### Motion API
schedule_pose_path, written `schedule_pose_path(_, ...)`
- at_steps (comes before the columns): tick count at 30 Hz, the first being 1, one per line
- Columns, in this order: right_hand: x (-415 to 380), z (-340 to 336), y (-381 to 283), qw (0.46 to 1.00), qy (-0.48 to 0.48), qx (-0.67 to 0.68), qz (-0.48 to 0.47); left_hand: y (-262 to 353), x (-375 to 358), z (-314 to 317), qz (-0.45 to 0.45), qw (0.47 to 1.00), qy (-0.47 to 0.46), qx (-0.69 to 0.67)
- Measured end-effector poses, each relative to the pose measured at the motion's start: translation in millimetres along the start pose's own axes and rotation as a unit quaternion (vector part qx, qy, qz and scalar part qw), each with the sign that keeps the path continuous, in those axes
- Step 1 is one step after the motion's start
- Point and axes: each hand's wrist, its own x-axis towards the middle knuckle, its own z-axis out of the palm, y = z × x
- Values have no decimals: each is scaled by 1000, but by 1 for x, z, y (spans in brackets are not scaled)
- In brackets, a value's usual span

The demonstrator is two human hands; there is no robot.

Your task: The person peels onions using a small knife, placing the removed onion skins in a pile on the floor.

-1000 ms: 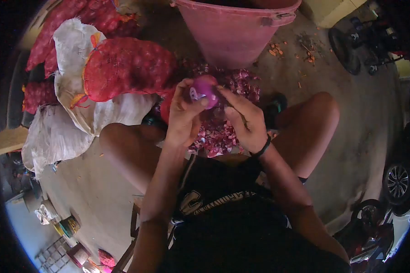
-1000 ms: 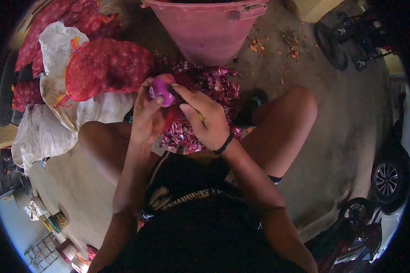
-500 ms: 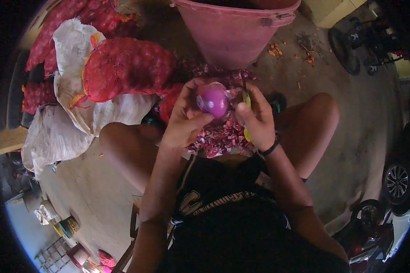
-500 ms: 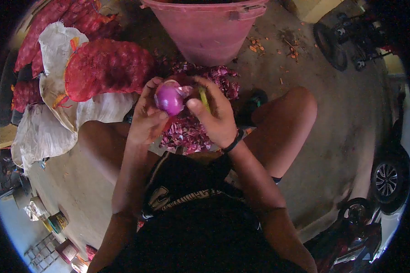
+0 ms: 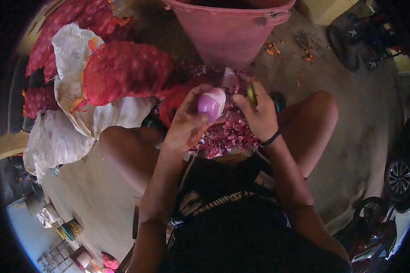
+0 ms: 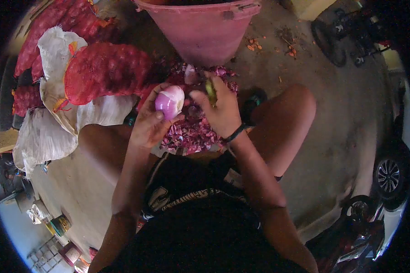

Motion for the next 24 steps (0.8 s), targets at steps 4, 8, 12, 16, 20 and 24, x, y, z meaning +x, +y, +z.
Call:
schedule_pose_path(4, -17, 5, -17, 994, -92, -12, -59, 5, -2, 4, 11, 997, 71, -38)
schedule_pose_path(8, -18, 12, -27, 988, -132, -7, -81, 6, -6, -3, -6, 995, 96, -28)
schedule_pose_path(12, -16, 16, -30, 987, -129, 0, -92, 1, -3, -8, 12, 996, 86, -5)
schedule_pose_path(16, -13, 16, -28, 985, -126, -3, -113, 1, -5, -3, 33, 997, 76, 3)
schedule_pose_path(20, -12, 12, -26, 983, -140, -25, -112, 2, -7, -5, 42, 996, 70, 17)
schedule_pose_path(24, -11, 9, -27, 983, -142, -27, -112, 4, -8, -6, 13, 997, 77, 0)
